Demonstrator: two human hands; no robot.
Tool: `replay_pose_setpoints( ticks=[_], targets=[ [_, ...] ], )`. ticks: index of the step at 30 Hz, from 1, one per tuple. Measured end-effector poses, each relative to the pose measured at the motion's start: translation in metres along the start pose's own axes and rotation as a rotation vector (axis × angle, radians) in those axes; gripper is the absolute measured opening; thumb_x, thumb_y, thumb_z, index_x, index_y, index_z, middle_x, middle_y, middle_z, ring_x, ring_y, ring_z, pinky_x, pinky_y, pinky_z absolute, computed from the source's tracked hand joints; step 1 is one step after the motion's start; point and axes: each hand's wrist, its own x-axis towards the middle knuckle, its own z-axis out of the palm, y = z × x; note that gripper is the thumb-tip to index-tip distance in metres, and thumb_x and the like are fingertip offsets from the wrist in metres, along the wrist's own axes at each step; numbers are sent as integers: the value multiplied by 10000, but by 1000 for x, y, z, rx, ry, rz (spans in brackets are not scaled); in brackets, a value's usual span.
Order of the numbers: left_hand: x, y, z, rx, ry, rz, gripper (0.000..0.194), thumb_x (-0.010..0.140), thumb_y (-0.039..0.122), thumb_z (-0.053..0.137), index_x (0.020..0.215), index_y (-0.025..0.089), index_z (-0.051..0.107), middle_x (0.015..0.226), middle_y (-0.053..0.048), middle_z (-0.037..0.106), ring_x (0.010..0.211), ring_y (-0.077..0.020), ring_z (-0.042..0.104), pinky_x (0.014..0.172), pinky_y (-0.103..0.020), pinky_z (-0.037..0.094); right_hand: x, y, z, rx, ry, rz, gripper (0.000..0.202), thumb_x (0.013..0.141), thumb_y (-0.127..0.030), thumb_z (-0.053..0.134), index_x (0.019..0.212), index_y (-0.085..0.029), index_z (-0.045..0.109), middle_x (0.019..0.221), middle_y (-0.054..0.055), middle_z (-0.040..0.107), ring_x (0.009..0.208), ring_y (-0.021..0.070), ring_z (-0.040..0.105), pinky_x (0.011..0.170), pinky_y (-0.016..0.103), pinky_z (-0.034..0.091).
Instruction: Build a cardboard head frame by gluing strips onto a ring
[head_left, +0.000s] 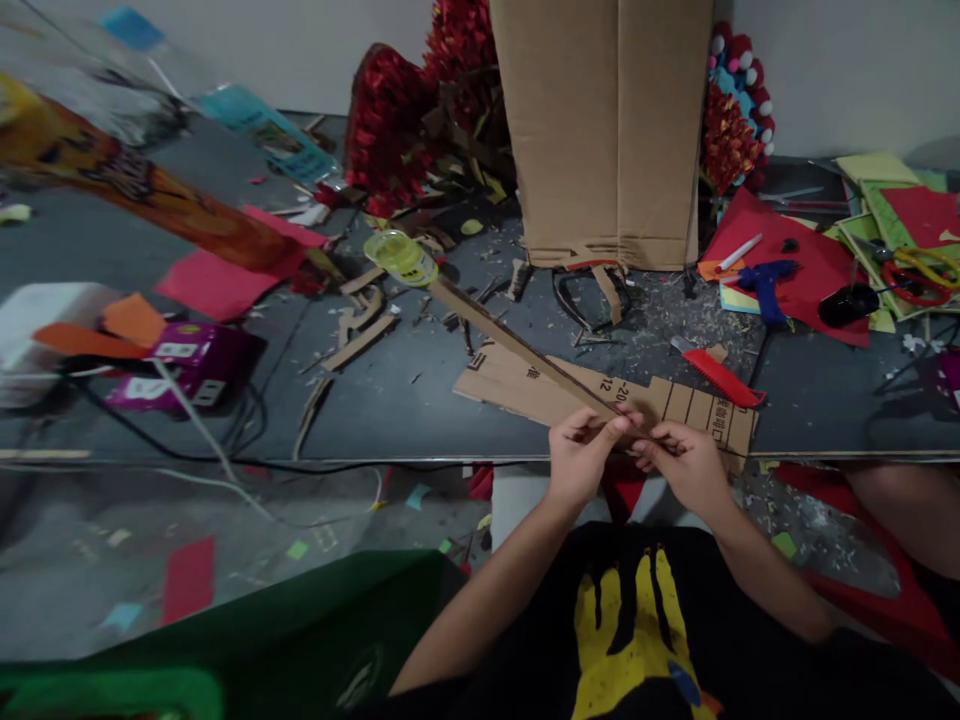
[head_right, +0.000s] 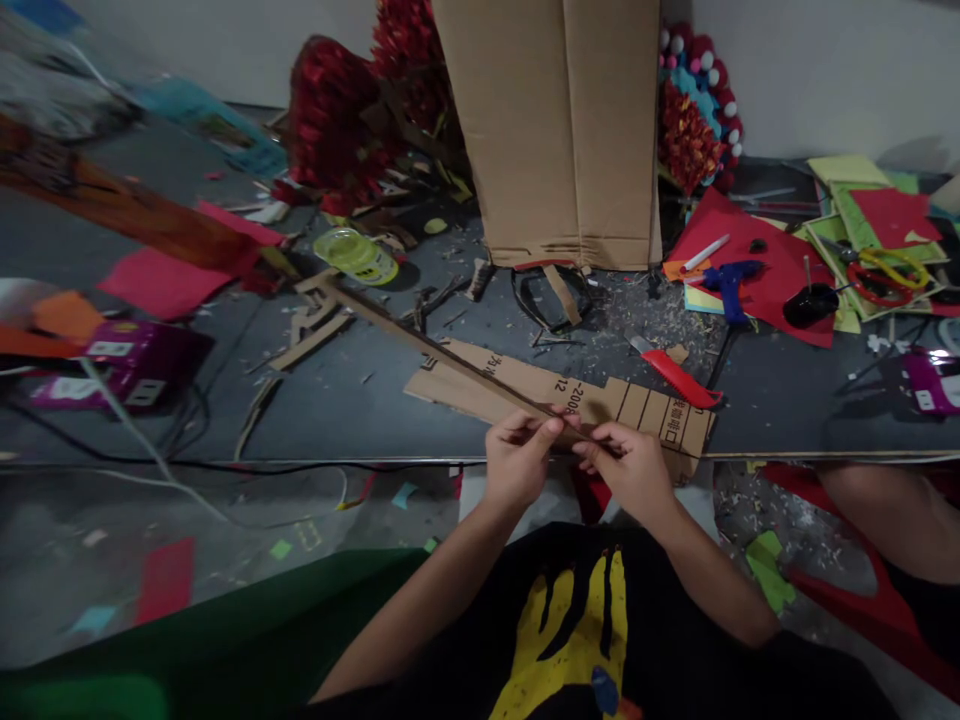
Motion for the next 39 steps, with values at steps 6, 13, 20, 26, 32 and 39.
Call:
replay_pose_setpoints(
  ticks=[6,13,20,26,32,39],
  targets=[
    [-1,2,3,-103,39,-15,373,408,448,884,559,177,677,545,-1,696,522,-150,677,528,-230,565,-3,1,2,18,8,13,280,634,-447,766,673,-190,663,560,-3,680,520,137,657,522,224,548],
    [0,12,5,-201,41,3,416,396,472,885,614,183,681,541,18,696,507,-127,668,548,-227,576,-7,-1,4,4,19,4,276,643,-448,760,678,-193,661,558,-4,679,520,145,668,497,215,537],
    [1,16,3,-247,17,5,372,431,439,887,605,176,690,492,26,664,439,-96,618,500,-206,552,-13,1,6,-41,-6,-30,292,666,-473,742,708,-194,663,588,8,686,534,158,672,515,245,550],
    [2,19,1,-298,40,39,366,447,430,885,623,182,682,468,47,640,418,-68,589,519,-183,542,-17,-2,11,-42,-29,4,240,675,-418,733,728,-193,668,662,15,711,563,153,685,525,230,543],
    [6,22,-1,-330,136,51,413,446,420,889,684,170,663,627,27,703,489,-65,611,551,-184,528,-18,-2,12,-88,-33,-19,204,708,-388,705,752,-192,673,629,12,700,570,153,680,552,237,536],
    [10,24,-3,-375,144,54,390,488,391,883,685,156,641,544,53,641,469,-45,576,515,-151,506,-21,5,13,-171,-64,-62,183,755,-385,681,783,-205,692,634,9,706,580,146,675,559,230,517]
  ],
)
